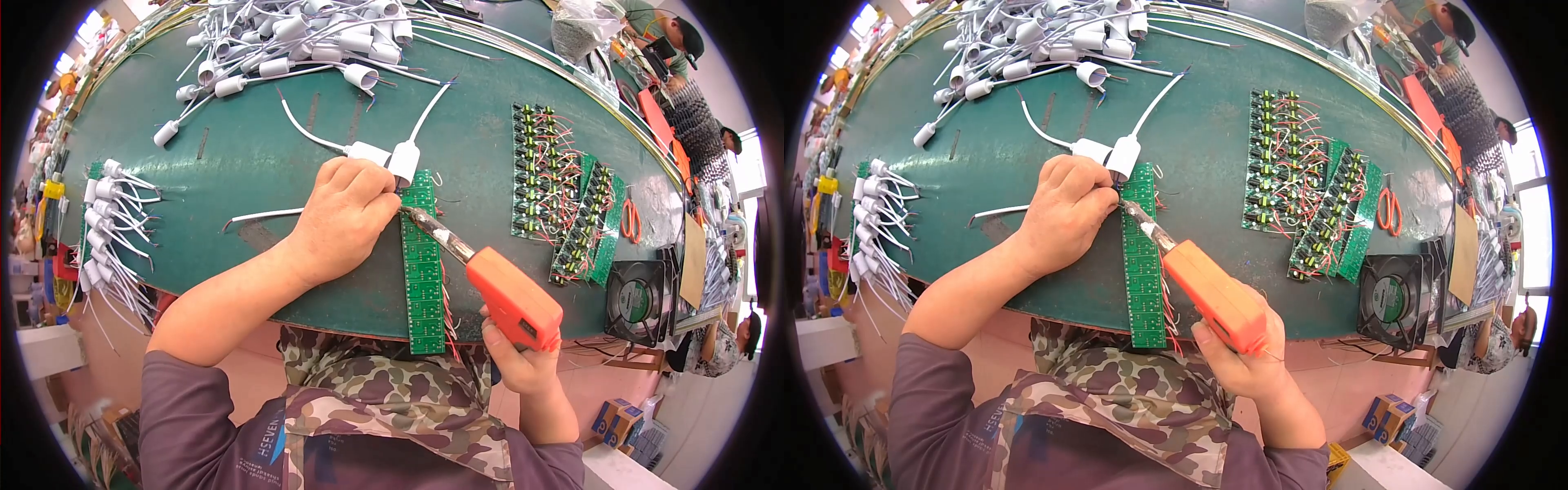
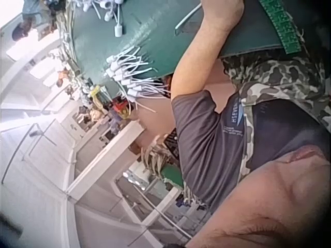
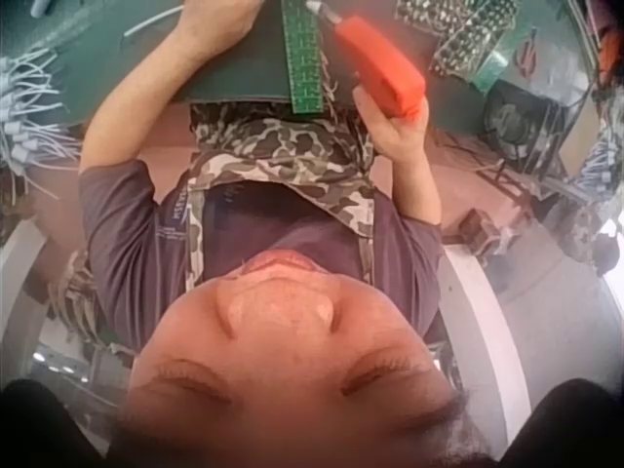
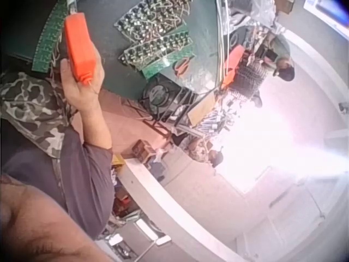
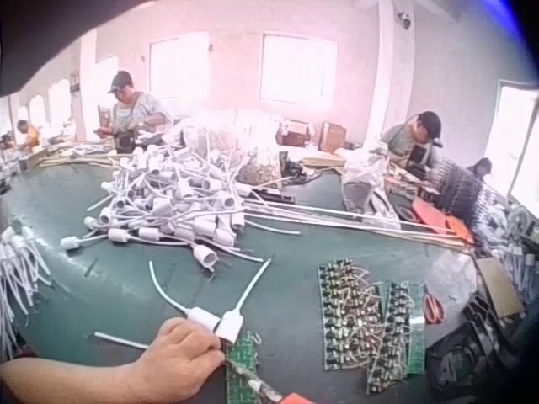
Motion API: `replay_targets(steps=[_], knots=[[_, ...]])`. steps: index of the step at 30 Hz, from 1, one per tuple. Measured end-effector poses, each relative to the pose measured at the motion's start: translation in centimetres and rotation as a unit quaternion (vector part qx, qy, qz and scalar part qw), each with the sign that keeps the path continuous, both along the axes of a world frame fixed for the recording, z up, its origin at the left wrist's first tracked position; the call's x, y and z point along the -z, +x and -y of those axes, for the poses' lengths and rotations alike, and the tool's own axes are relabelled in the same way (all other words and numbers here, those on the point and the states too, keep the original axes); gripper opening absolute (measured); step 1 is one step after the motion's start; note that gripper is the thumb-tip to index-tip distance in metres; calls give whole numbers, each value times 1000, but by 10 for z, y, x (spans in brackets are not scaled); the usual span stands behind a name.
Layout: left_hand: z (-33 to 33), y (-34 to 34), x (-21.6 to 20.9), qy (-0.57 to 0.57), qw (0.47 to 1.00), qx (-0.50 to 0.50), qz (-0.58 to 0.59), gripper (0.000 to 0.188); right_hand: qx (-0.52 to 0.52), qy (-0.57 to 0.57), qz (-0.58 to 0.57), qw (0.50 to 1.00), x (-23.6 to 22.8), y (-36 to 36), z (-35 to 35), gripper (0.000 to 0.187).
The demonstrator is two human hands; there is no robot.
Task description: The person solders wires from light bulb sockets onto a circuit board using a soldering iron.
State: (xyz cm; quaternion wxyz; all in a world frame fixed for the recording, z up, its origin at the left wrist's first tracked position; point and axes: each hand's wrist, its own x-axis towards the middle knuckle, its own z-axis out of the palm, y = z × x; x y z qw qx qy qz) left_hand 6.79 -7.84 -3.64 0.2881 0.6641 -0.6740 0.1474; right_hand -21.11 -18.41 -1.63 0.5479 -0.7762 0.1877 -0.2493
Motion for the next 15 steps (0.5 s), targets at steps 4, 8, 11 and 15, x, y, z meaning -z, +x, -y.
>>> replay_targets(steps=[4,8,11,15], knots=[[0,0,0,-1,1000,1,2,16,0,22,-3,1000,0,-1,0,42],[1,0,0,3,1000,-2,10,12,8,62,-30,998,-2,-4,-2,47],[0,-1,-1,12,1000,-6,15,11,5,9,-14,1000,0,-3,-1,43],[0,-1,-2,21,1000,-8,16,10,11,-43,15,999,-1,-5,2,37]])
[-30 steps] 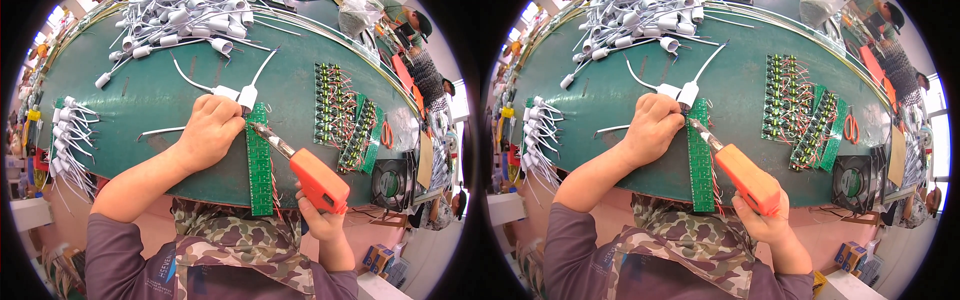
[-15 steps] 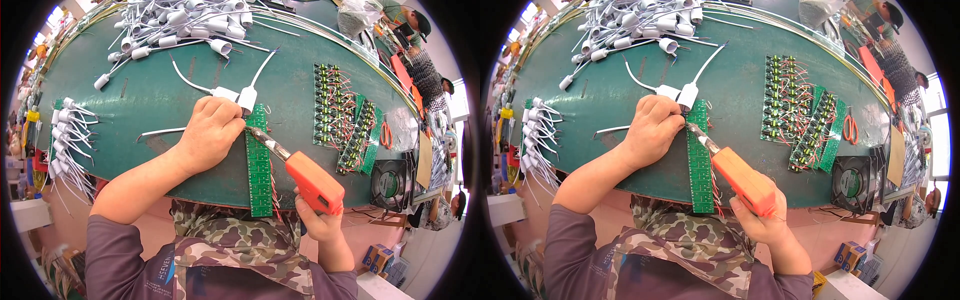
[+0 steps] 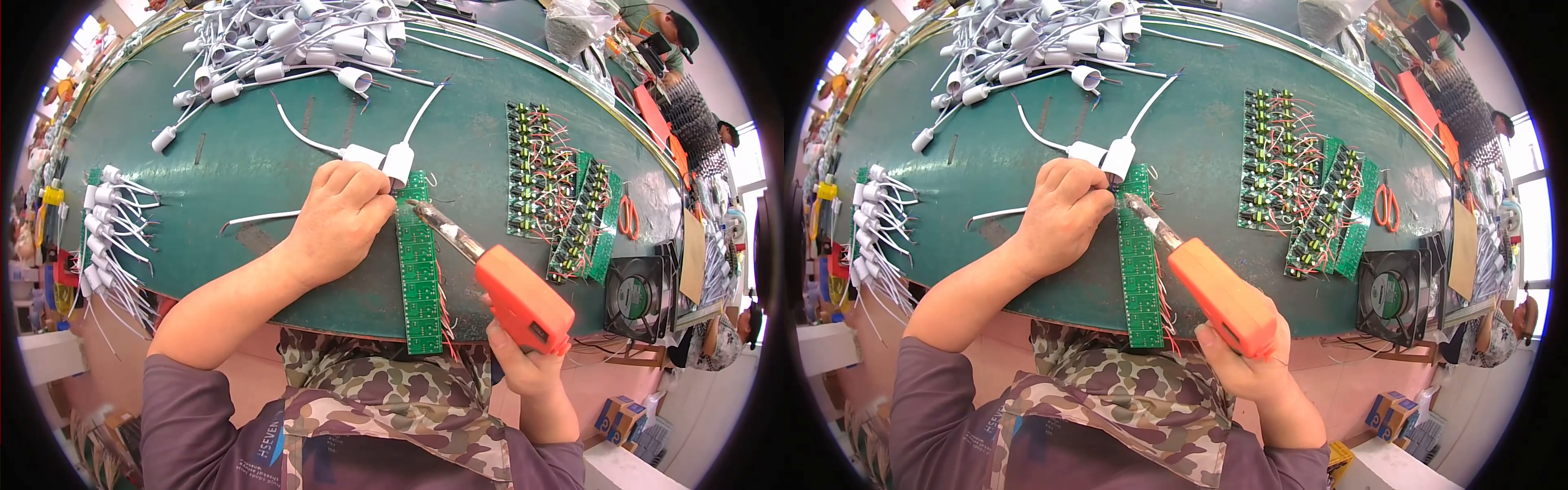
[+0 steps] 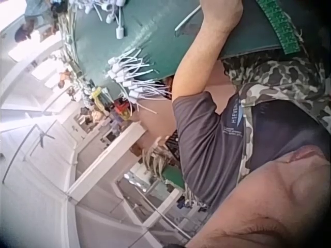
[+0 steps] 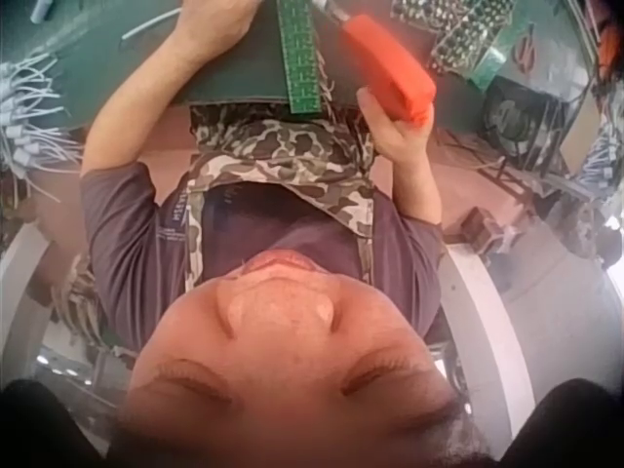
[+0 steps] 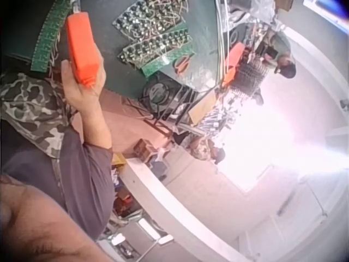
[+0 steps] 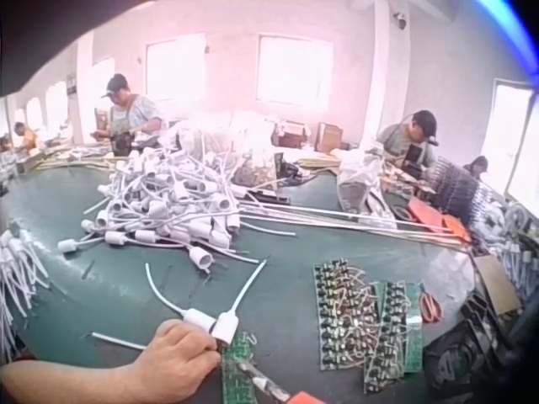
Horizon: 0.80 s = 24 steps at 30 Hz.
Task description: The person solders wires from light bulb sockets onto a circuit board using a soldering iron.
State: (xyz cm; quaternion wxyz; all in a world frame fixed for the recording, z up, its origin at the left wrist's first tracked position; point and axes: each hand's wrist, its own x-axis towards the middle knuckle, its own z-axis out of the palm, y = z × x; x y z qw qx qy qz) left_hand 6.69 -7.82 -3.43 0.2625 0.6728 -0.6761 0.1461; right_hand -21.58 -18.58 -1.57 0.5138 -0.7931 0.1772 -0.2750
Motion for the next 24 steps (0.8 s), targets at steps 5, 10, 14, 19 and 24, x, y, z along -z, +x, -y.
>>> replay_targets(steps=[5,10,14,19,24], knots=[[0,0,1,2,1000,-3,2,10,5,0,15,1000,-3,-1,-1,35],[1,0,0,-20,1000,13,-14,13,14,41,2,999,-4,-4,-6,35],[1,0,-1,-18,1000,12,-11,13,29,85,-14,996,-5,-7,-8,35],[-1,-1,1,-3,1000,1,4,9,14,1,23,1000,-3,-6,-6,35],[-1,-2,2,-4,1000,0,3,9,18,41,18,999,-3,-9,-8,36]])
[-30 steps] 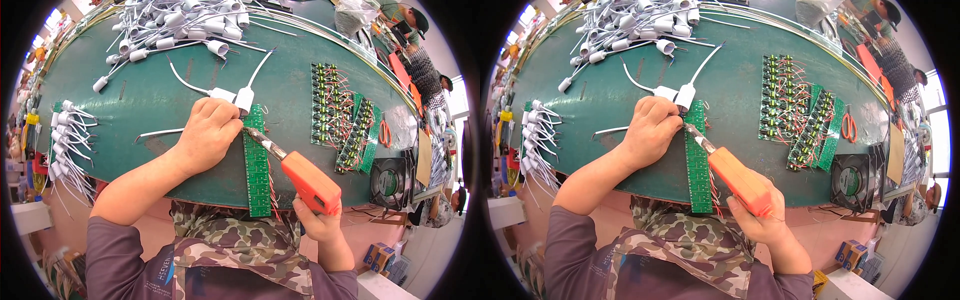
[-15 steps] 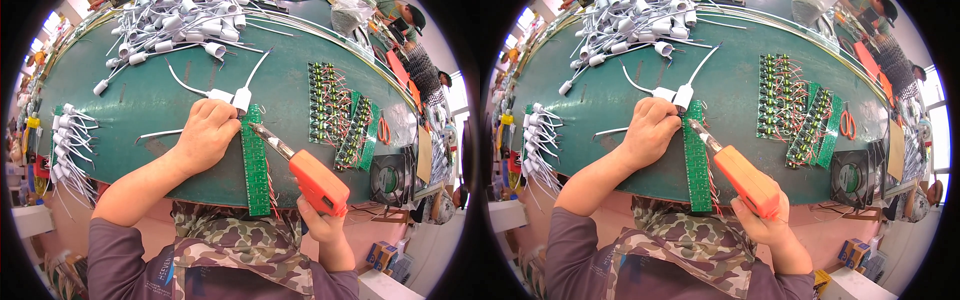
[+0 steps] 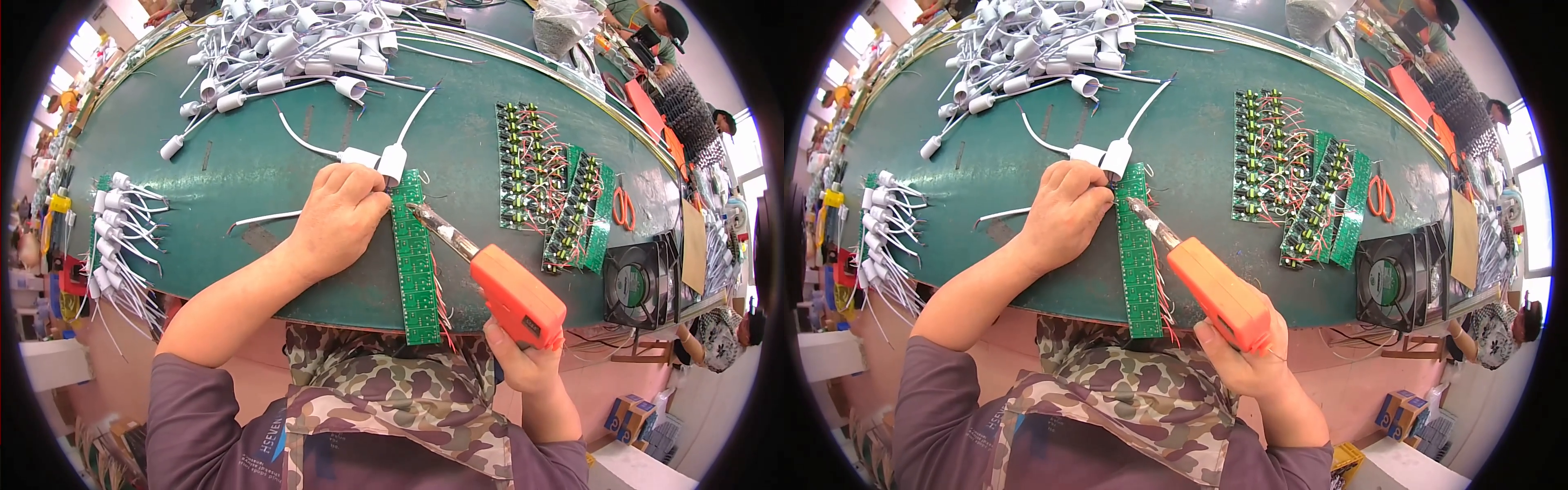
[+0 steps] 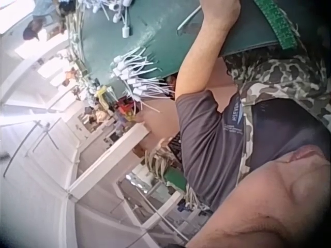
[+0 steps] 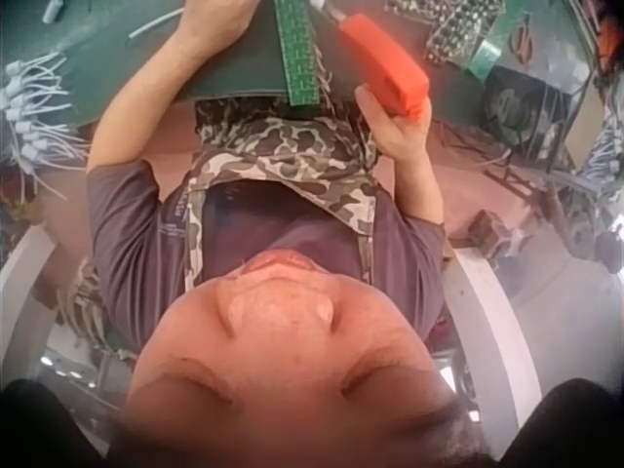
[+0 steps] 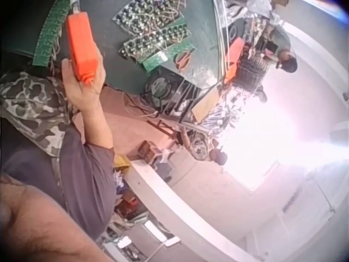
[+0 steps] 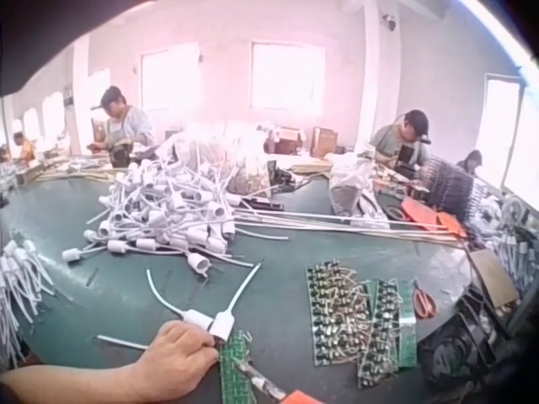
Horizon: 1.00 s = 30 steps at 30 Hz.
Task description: The person solders wires from light bulb sockets onto a circuit board using a soldering iron.
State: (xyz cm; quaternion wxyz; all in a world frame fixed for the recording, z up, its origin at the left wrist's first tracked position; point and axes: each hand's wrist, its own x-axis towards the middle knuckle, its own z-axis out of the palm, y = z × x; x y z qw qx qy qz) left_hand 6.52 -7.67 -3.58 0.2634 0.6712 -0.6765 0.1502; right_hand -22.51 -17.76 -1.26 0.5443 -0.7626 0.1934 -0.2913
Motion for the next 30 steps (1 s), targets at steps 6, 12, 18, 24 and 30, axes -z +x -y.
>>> replay_targets(steps=[6,12,18,24,30], knots=[[-1,-2,-6,-4,999,15,-35,22,-5,-21,22,1000,3,-2,0,38],[-2,0,-6,-9,998,29,-63,20,7,19,22,1000,3,-3,-2,41],[0,-2,-2,-16,999,31,-29,10,1,-35,10,999,7,-1,1,40],[0,-6,0,-11,1000,25,-14,11,3,-44,-7,999,8,0,0,38],[1,-5,1,-2,1000,25,-7,10,-13,-56,1,998,9,8,5,39]])
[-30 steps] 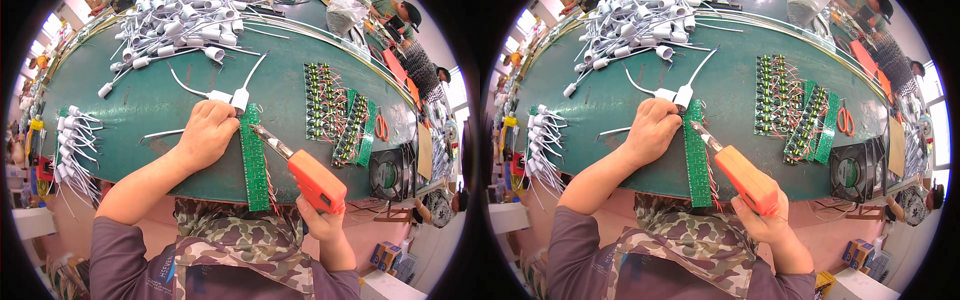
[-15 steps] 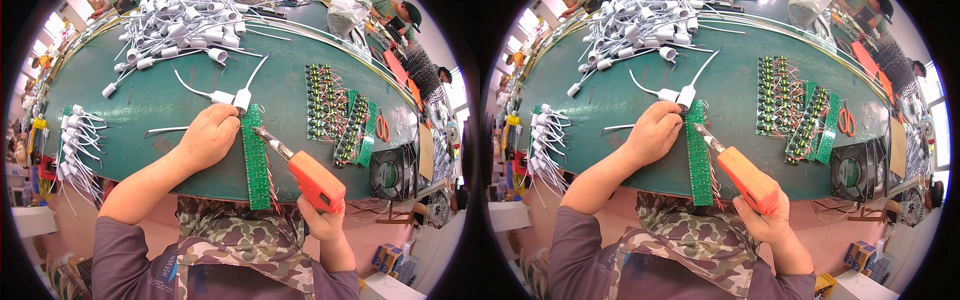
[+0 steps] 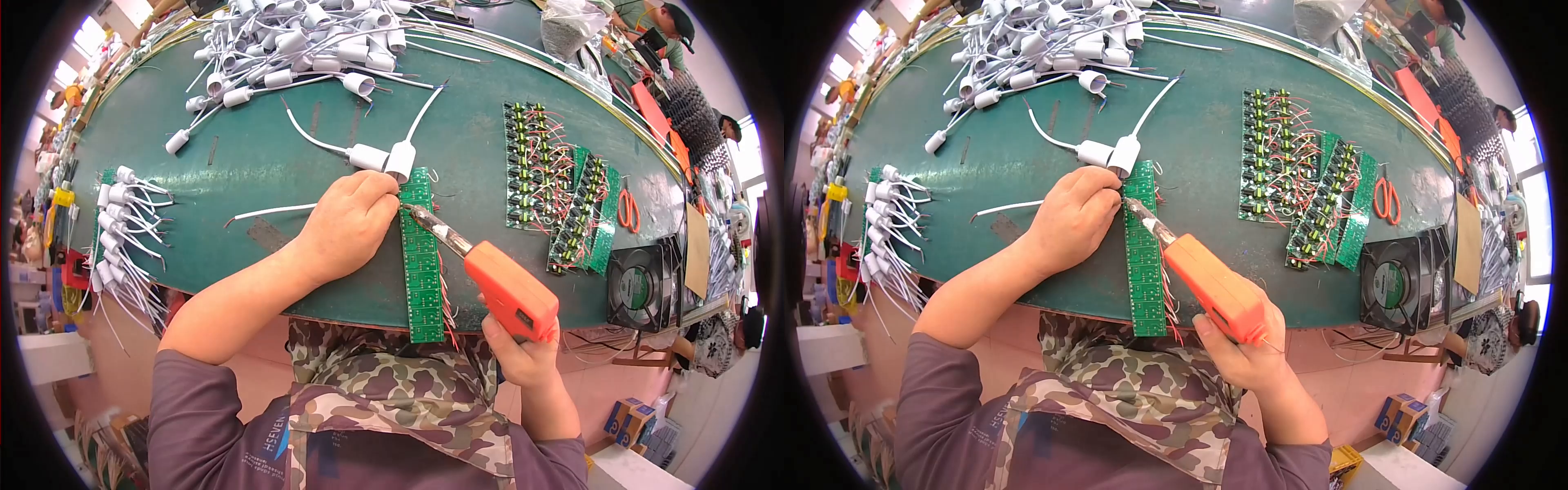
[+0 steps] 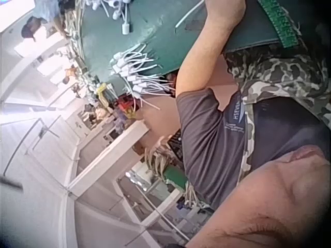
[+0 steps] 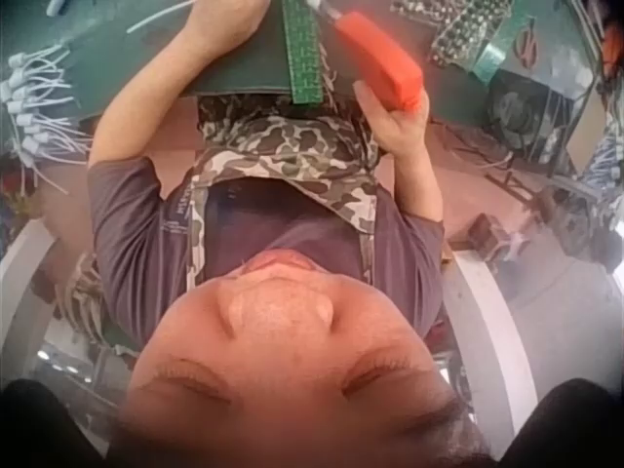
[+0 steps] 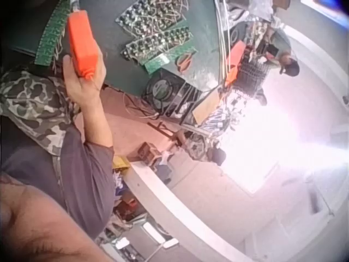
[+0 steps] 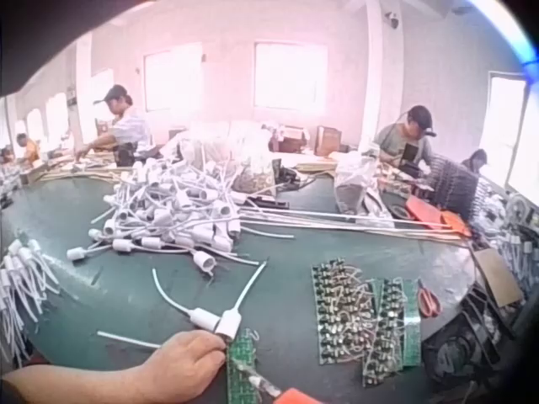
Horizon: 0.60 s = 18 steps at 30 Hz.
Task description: The person solders wires from light bulb sockets onto a circuit board using a soldering iron.
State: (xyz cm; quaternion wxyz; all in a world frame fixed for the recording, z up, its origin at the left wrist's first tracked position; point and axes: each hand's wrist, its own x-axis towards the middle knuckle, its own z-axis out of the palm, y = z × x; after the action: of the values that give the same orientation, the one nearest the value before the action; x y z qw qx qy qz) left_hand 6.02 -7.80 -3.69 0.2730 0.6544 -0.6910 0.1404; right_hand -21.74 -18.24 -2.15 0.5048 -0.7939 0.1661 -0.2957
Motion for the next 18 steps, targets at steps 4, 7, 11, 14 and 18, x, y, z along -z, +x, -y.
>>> replay_targets(steps=[4,7,11,14,18], knots=[[0,1,1,-1,1000,0,-2,10,-29,17,-7,999,-1,1,1,43],[0,0,0,2,1000,-1,0,11,-30,34,-15,999,-1,2,0,46],[0,0,0,6,1000,2,1,10,-31,19,-15,999,0,1,1,49],[0,1,1,6,1000,1,1,10,-27,20,-14,999,-2,1,-1,49],[0,1,1,7,1000,14,-17,15,-48,-12,-19,999,-1,0,3,50]])
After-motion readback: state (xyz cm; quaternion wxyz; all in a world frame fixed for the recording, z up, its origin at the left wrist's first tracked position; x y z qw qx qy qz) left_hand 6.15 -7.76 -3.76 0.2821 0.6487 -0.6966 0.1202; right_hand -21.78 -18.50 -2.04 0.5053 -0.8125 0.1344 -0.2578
